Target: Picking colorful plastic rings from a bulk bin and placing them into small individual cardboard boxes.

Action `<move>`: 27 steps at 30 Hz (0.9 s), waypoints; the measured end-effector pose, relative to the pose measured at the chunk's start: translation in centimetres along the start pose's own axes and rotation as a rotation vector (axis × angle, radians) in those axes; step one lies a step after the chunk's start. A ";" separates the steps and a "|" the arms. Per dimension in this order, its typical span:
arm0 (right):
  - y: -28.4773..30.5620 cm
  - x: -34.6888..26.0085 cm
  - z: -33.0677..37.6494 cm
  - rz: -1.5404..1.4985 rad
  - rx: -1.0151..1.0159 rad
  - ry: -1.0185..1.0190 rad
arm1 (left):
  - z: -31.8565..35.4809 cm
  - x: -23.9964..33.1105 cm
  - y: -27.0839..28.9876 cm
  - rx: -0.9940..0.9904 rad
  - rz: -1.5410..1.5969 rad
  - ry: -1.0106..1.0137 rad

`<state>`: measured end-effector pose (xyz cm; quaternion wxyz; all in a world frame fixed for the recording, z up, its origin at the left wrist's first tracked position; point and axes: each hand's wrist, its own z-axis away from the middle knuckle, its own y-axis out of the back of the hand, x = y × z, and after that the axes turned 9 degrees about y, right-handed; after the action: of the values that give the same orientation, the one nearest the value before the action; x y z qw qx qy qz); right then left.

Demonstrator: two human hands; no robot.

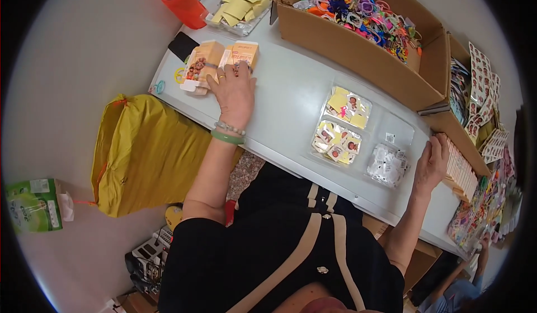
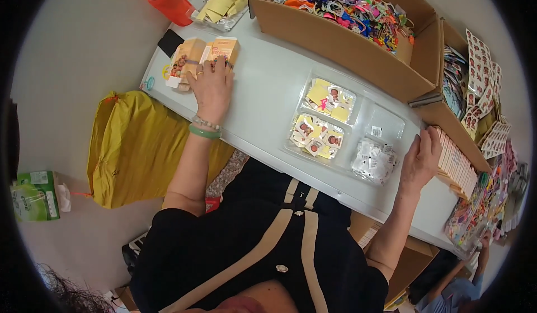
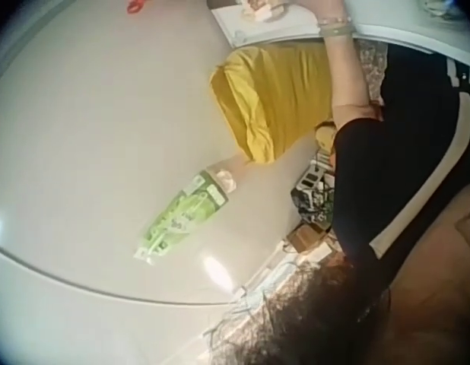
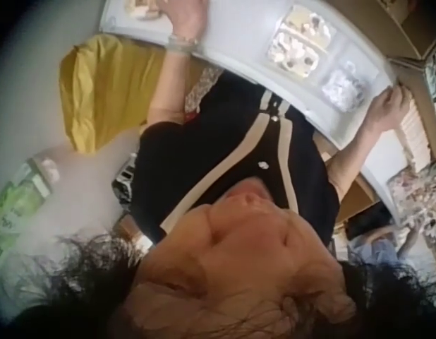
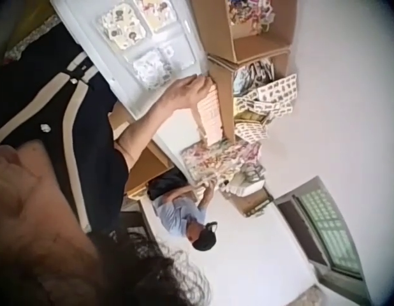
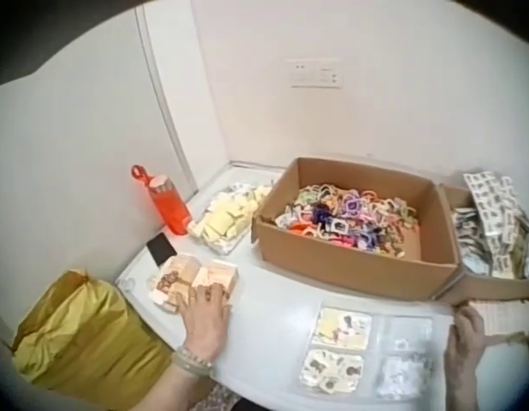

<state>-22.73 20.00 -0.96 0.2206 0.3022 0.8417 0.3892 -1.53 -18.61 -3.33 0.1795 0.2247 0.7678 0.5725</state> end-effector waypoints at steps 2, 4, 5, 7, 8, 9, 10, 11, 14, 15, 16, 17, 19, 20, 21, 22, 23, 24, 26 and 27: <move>0.3 -1.4 -0.1 -0.010 -0.020 -0.013 | -0.2 -0.4 -0.7 -0.056 0.130 -0.061; 0.4 -1.9 -0.1 -0.026 -0.038 -0.020 | 0.4 -0.2 -0.4 0.033 0.241 -0.097; 0.5 -2.0 0.3 -0.029 -0.058 -0.019 | 0.6 -0.2 -0.1 0.119 0.350 -0.134; 0.7 -2.4 0.6 -0.039 -0.075 -0.014 | -0.7 -1.6 0.7 0.229 0.313 -0.101; 0.7 -2.6 0.6 -0.049 -0.088 0.005 | -1.4 -2.6 0.8 0.335 0.281 -0.068; 0.8 -2.6 0.7 -0.061 -0.101 0.024 | -2.2 -3.9 0.8 0.339 0.276 -0.060; 0.7 -2.7 0.8 -0.068 -0.100 0.031 | -3.1 -5.6 0.5 0.252 0.301 0.047; 0.5 -2.9 0.9 -0.090 -0.111 0.034 | -3.8 -7.1 0.1 0.167 0.326 0.157; 0.4 -3.6 1.3 -0.141 -0.142 0.036 | -5.4 -10.3 -0.8 -0.150 0.196 0.316; 0.2 -3.8 1.5 -0.159 -0.168 0.026 | -5.4 -10.7 -1.1 -0.142 0.193 0.329; 0.0 -3.9 1.7 -0.169 -0.165 0.040 | -5.4 -10.9 -1.4 -0.148 0.336 0.299; -0.2 -3.9 2.1 -0.169 -0.167 0.045 | -5.2 -11.3 -1.7 -0.153 0.480 0.264; -0.6 -4.4 2.1 -0.182 -0.168 0.074 | -4.6 -13.0 -3.9 -0.084 0.461 0.214; -0.7 -4.6 2.4 -0.200 -0.187 0.050 | -4.0 -11.6 -2.6 -0.132 0.390 0.202; -0.9 -4.9 2.3 -0.223 -0.206 0.032 | -3.4 -10.3 -1.2 -0.176 0.318 0.197; -1.0 -5.4 2.1 -0.227 -0.207 0.043 | -3.1 -9.4 -0.2 -0.211 0.319 0.225; -1.0 -6.0 1.9 -0.254 -0.220 0.038 | -2.7 -9.2 -0.4 -0.209 0.320 0.237; -1.0 -6.4 1.6 -0.280 -0.234 0.033 | -2.3 -9.1 -0.6 -0.207 0.344 0.216; -1.2 -7.0 1.4 -0.301 -0.244 0.038 | -1.6 -8.6 -0.8 -0.202 0.397 0.163; -1.3 -7.3 1.3 -0.320 -0.252 0.033 | -1.4 -8.2 -0.9 -0.201 0.399 0.168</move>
<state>-17.10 15.04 -1.72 0.3019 0.1280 0.8273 0.4561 4.44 -24.51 -3.67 0.0198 0.3048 0.6594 0.6870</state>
